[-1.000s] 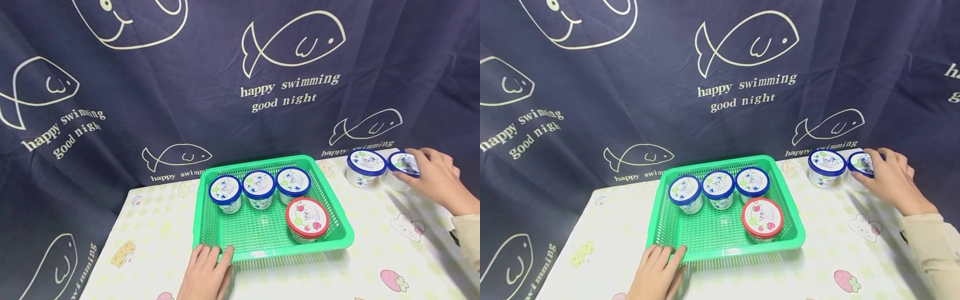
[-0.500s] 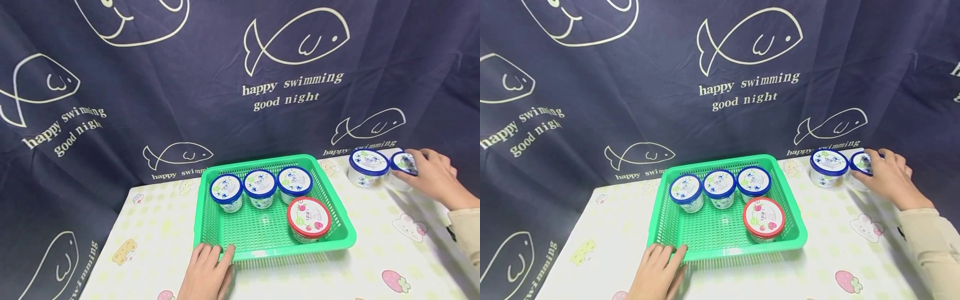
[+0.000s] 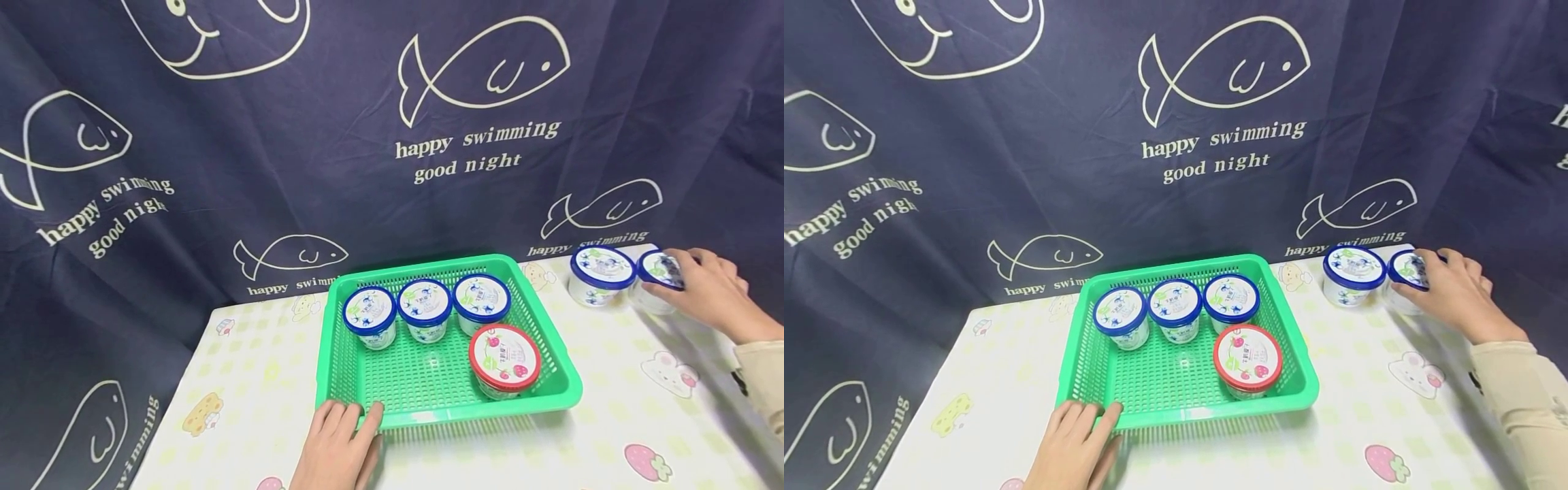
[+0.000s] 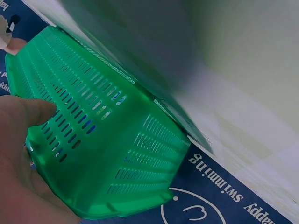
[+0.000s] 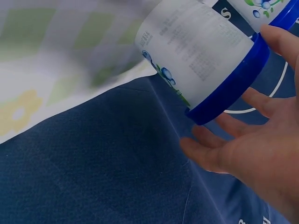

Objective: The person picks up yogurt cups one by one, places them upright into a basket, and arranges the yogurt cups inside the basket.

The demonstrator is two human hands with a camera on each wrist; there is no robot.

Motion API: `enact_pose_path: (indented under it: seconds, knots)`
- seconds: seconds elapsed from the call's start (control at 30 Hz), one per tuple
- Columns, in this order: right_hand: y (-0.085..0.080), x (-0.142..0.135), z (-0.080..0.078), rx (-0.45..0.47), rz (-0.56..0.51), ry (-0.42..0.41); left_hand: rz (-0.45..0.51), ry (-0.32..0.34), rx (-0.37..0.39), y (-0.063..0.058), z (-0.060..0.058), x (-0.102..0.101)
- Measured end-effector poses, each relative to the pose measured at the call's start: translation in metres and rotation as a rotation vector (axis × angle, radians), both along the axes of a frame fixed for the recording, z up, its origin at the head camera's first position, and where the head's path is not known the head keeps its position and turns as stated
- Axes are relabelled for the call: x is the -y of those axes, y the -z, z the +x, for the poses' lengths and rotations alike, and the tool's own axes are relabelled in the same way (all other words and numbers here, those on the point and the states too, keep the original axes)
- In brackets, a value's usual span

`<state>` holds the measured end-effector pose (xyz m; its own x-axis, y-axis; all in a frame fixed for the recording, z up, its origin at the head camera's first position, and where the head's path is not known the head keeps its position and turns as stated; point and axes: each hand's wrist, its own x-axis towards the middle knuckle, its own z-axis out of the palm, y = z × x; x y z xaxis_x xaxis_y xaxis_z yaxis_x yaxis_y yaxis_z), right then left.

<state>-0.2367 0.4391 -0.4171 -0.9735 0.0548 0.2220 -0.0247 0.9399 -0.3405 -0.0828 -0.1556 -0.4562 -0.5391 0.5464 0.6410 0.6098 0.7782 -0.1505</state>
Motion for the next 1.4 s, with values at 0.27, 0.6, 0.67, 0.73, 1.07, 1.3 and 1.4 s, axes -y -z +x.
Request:
enact_pose_path:
  seconds: [0.27,0.6,0.67,0.73,1.07,1.3,1.4]
  knots:
    - [0.002,-0.003,0.0,0.006,0.008,0.011,0.011,-0.005,0.028,-0.001,0.002,-0.002]
    - [0.003,-0.004,0.003,0.027,0.013,0.022,-0.004,-0.009,0.024,0.002,0.002,-0.002]
    - [0.003,-0.002,0.001,0.032,0.009,0.015,0.0,-0.006,0.002,0.002,0.002,-0.001]
    - [0.002,0.001,-0.001,0.038,0.007,0.003,0.004,-0.004,-0.025,0.002,0.001,0.0]
    - [-0.003,0.002,0.003,0.015,0.015,-0.013,0.011,-0.004,-0.054,0.003,-0.001,0.0]
    - [0.001,0.006,0.017,0.018,0.036,0.014,0.01,-0.003,-0.041,0.004,-0.002,0.0]
    - [0.004,0.011,0.025,0.016,0.033,0.013,0.013,0.001,-0.041,0.005,-0.002,0.0]
